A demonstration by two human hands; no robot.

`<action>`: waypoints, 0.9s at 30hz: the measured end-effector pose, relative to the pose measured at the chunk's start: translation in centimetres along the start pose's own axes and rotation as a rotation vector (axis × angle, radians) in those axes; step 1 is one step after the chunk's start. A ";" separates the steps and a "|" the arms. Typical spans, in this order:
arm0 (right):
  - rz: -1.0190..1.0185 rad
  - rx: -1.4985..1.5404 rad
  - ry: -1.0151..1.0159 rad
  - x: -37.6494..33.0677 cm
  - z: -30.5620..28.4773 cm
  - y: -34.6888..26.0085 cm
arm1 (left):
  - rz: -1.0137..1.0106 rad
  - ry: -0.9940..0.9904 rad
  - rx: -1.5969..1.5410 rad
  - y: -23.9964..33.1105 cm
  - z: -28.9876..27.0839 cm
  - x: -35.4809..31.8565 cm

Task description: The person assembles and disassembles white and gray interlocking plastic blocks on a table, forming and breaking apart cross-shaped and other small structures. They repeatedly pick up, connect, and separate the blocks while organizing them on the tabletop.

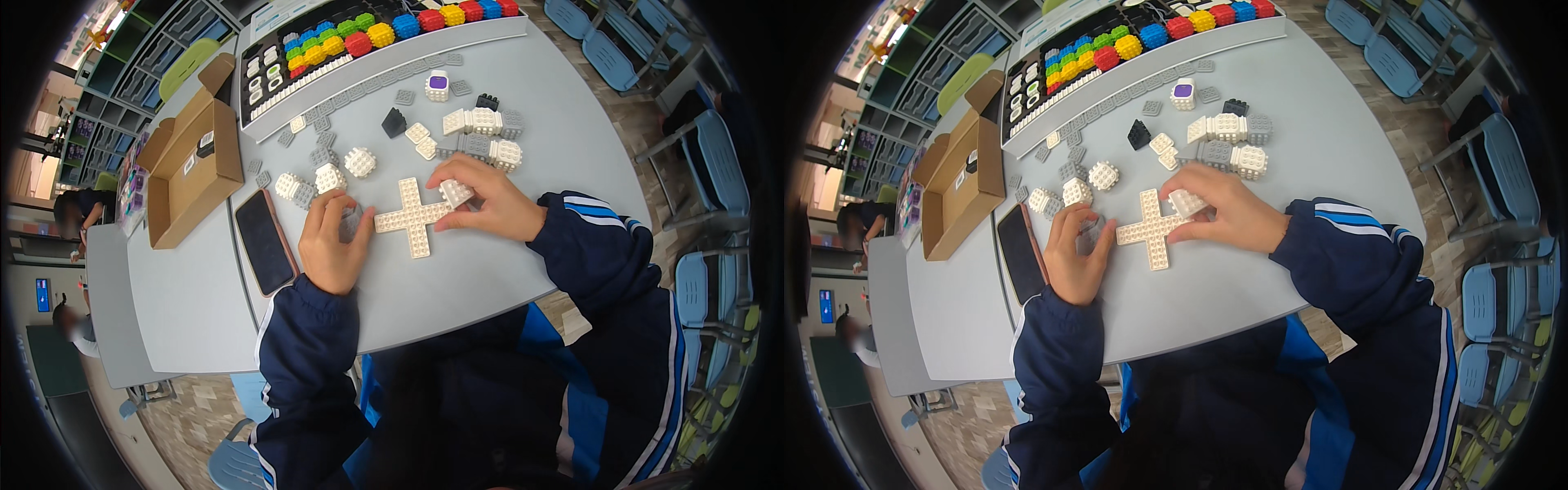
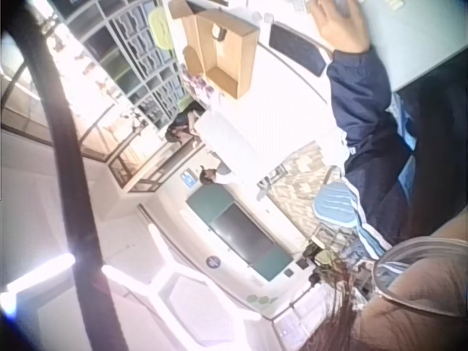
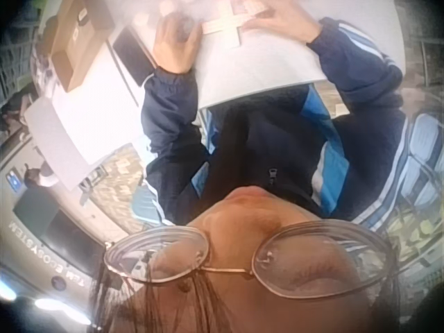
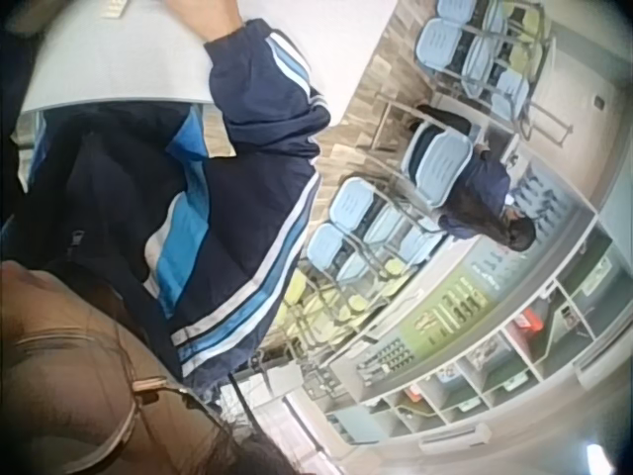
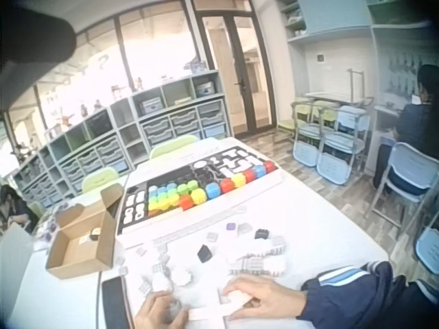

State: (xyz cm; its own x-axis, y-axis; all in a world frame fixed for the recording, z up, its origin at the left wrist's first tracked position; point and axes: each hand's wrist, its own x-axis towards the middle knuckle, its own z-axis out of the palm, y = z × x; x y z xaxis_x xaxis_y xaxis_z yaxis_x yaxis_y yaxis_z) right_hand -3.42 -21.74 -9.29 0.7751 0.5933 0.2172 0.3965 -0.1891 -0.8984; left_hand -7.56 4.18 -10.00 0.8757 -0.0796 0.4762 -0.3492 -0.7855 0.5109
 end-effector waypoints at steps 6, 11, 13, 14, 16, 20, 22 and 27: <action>-0.199 -0.234 0.081 -0.1 0.6 1.3 | 0.025 0.043 -0.155 0.3 0.1 -0.1; -0.392 -0.496 0.184 -0.1 -0.1 0.9 | -0.056 0.094 -0.483 0.8 0.8 -0.9; -0.423 -0.588 0.185 -0.1 -0.2 1.0 | -0.079 0.071 -0.592 0.9 0.8 -1.2; -0.426 -0.636 0.189 0.0 -0.1 1.5 | -0.090 0.042 -0.632 0.7 0.8 -1.3; -0.417 -0.698 0.186 0.0 0.2 1.9 | -0.085 0.009 -0.659 0.6 0.6 -1.4; -0.355 -0.751 0.186 -0.1 0.5 1.9 | -0.006 -0.014 -0.582 0.5 0.7 -1.5; -0.345 -0.778 0.203 -0.1 0.7 1.7 | 0.048 -0.021 -0.537 0.5 0.8 -1.5; -0.433 -0.828 0.265 -0.1 0.7 -0.6 | 0.143 0.042 -0.514 1.2 0.9 -1.2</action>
State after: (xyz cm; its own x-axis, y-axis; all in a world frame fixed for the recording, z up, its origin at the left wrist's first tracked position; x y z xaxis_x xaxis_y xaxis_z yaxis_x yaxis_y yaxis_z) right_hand -4.09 -21.12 -9.01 0.5259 0.5649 0.6359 0.8157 -0.5467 -0.1890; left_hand -8.72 2.79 -10.64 0.7971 -0.1308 0.5896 -0.5915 -0.3655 0.7186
